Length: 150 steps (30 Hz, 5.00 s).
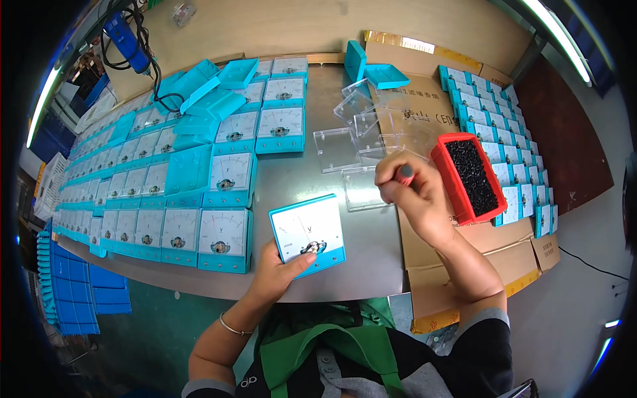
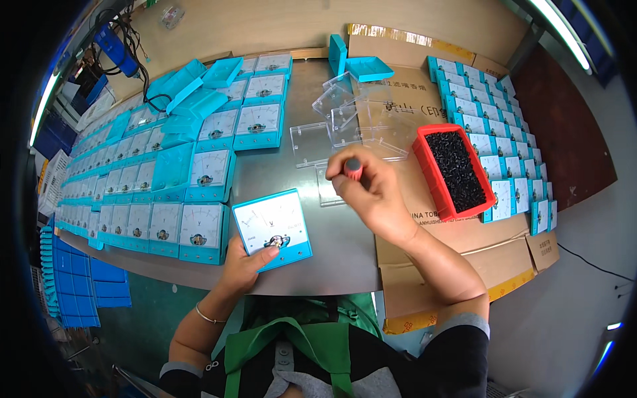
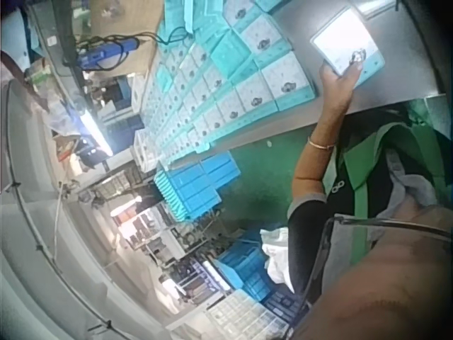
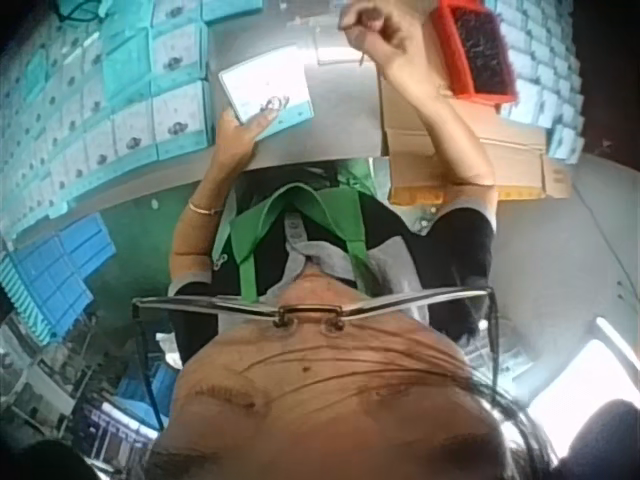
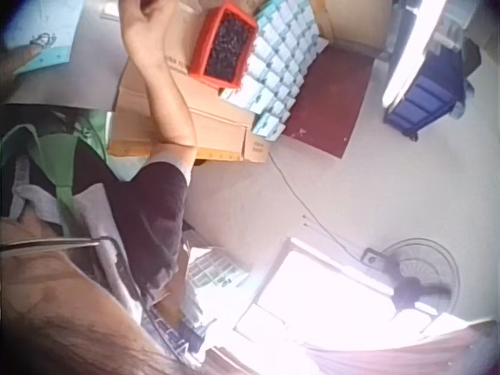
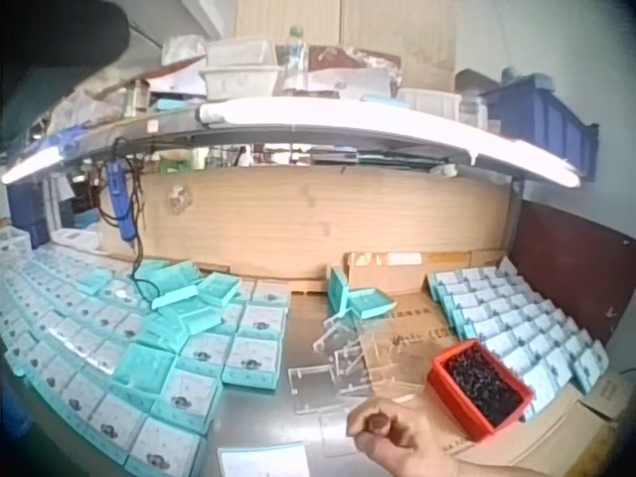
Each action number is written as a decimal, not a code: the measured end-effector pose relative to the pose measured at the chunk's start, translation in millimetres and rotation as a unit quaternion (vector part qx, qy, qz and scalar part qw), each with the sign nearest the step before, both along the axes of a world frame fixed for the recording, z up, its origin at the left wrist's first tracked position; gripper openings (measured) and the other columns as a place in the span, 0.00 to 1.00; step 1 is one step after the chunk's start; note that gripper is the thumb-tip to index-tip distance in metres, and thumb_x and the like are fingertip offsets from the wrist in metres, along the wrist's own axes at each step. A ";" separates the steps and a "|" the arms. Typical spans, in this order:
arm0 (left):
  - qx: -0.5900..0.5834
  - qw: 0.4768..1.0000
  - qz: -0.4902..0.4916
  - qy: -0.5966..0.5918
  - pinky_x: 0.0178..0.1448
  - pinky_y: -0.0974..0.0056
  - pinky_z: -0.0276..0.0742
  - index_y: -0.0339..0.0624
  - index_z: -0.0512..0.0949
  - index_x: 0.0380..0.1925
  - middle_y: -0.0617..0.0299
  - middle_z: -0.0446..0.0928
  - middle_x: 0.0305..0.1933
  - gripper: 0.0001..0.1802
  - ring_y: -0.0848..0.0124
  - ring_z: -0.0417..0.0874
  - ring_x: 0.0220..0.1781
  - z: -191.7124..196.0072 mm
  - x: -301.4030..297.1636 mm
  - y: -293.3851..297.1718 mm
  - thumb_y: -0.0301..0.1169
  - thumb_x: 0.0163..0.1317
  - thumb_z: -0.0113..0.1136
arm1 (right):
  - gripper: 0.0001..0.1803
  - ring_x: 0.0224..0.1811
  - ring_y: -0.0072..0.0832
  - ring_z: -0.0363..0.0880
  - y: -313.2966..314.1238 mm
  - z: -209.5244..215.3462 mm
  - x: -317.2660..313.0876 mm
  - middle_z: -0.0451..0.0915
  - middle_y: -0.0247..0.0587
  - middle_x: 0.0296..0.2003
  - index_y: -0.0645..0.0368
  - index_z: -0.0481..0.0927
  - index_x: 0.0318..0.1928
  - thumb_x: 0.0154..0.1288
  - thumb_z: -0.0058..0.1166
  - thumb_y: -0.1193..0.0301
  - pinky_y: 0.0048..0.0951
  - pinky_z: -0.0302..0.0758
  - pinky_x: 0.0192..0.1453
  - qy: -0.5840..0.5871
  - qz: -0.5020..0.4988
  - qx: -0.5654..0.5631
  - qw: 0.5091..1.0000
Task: The person assembles teal-colored analog electrical meters at a factory workstation. They pick up a meter, use a screwdriver to tighten a central screw on the face, place a clear plastic cover over the dial, and secure the cover with screws. The person repeats this process for multiple units, stacking the finished meters on the table.
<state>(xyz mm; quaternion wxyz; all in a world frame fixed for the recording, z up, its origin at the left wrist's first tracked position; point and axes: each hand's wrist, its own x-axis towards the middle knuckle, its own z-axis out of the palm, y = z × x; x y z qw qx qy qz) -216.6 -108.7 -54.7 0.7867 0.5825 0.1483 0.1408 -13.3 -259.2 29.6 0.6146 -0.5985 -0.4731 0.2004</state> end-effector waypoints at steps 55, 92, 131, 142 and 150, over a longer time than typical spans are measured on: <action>-0.191 0.981 0.037 -0.013 0.55 0.62 0.73 0.34 0.67 0.51 0.56 0.74 0.49 0.21 0.68 0.77 0.51 -7.1 2.7 -5.0 0.22 0.57 0.58 | 0.04 0.32 0.42 0.79 -145.1 -28.3 108.7 0.79 0.46 0.27 0.63 0.78 0.29 0.50 0.58 0.77 0.38 0.74 0.37 -0.350 -0.335 -0.380 0.788; -0.165 0.986 -0.016 -0.019 0.54 0.64 0.72 0.34 0.71 0.49 0.58 0.77 0.46 0.19 0.71 0.77 0.48 -22.0 -17.0 -9.5 0.26 0.57 0.60 | 0.09 0.31 0.34 0.78 21.3 -52.0 16.7 0.77 0.39 0.28 0.59 0.79 0.27 0.41 0.65 0.73 0.31 0.72 0.33 -0.280 0.116 -0.421 0.855; -0.327 0.945 -0.016 -0.005 0.52 0.62 0.77 0.39 0.67 0.52 0.58 0.73 0.50 0.20 0.68 0.78 0.50 -11.0 40.2 -5.2 0.32 0.61 0.56 | 0.11 0.33 0.28 0.64 -14.2 -74.5 -50.6 0.66 0.42 0.34 0.59 0.65 0.38 0.59 0.52 0.82 0.23 0.63 0.37 -0.122 -0.050 0.113 0.985; -0.339 0.941 -0.021 0.002 0.50 0.61 0.79 0.37 0.66 0.53 0.56 0.75 0.49 0.20 0.67 0.80 0.48 -14.5 37.2 -1.8 0.31 0.63 0.52 | 0.09 0.34 0.23 0.66 -9.3 -71.6 -47.4 0.62 0.39 0.35 0.57 0.61 0.37 0.64 0.47 0.81 0.22 0.64 0.38 0.010 -0.032 0.117 0.993; -0.355 0.933 -0.030 -0.040 0.51 0.60 0.79 0.37 0.64 0.55 0.56 0.74 0.50 0.22 0.66 0.79 0.49 -21.2 33.0 -0.6 0.29 0.61 0.54 | 0.12 0.31 0.23 0.65 6.8 -51.3 -9.2 0.61 0.36 0.31 0.54 0.60 0.35 0.61 0.47 0.82 0.23 0.65 0.34 0.043 0.149 0.015 0.988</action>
